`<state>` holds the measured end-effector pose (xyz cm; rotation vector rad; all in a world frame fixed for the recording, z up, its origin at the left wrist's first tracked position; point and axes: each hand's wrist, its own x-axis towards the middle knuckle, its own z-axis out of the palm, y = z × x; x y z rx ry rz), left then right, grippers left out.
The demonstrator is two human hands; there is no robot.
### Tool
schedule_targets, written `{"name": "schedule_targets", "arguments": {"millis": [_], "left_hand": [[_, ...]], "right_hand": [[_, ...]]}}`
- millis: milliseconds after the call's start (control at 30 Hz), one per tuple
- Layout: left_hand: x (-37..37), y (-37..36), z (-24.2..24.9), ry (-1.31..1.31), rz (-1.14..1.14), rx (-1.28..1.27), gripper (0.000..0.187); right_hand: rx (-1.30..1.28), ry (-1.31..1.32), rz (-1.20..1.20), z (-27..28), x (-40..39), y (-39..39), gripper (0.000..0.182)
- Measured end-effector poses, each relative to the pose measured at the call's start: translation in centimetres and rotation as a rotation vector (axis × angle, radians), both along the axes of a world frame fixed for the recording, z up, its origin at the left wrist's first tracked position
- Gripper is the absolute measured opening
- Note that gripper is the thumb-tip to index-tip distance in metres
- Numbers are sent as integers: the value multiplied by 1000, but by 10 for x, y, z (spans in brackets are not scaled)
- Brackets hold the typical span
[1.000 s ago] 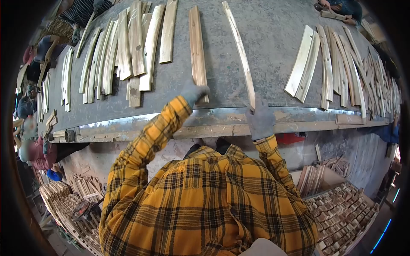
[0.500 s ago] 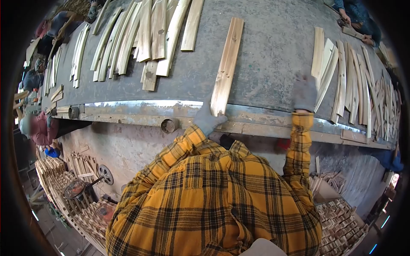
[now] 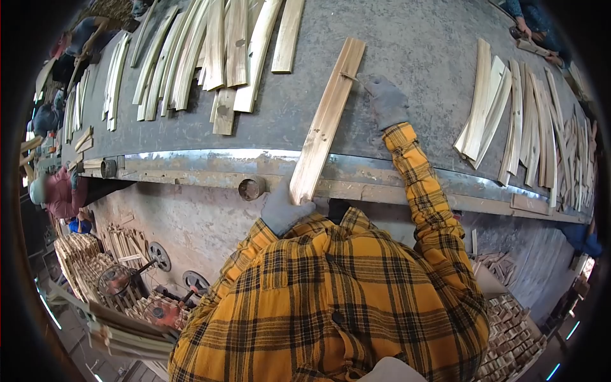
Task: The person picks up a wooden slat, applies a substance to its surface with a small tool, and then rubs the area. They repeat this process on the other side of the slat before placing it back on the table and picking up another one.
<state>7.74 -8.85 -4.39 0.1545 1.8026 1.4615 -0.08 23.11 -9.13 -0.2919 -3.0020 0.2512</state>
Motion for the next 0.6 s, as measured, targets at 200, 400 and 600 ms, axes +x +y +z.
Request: {"name": "schedule_targets", "arguments": {"millis": [200, 400, 600], "left_hand": [[-2, -2, -2, -22, 12, 25, 74], [-8, -1, 17, -3, -85, -130, 80], [-7, -2, 22, 267, -119, -271, 86]], "right_hand": [[124, -112, -31, -13, -1, -7, 37], [177, -85, 32, -4, 8, -7, 47], [230, -53, 42, -4, 17, -12, 41]]}}
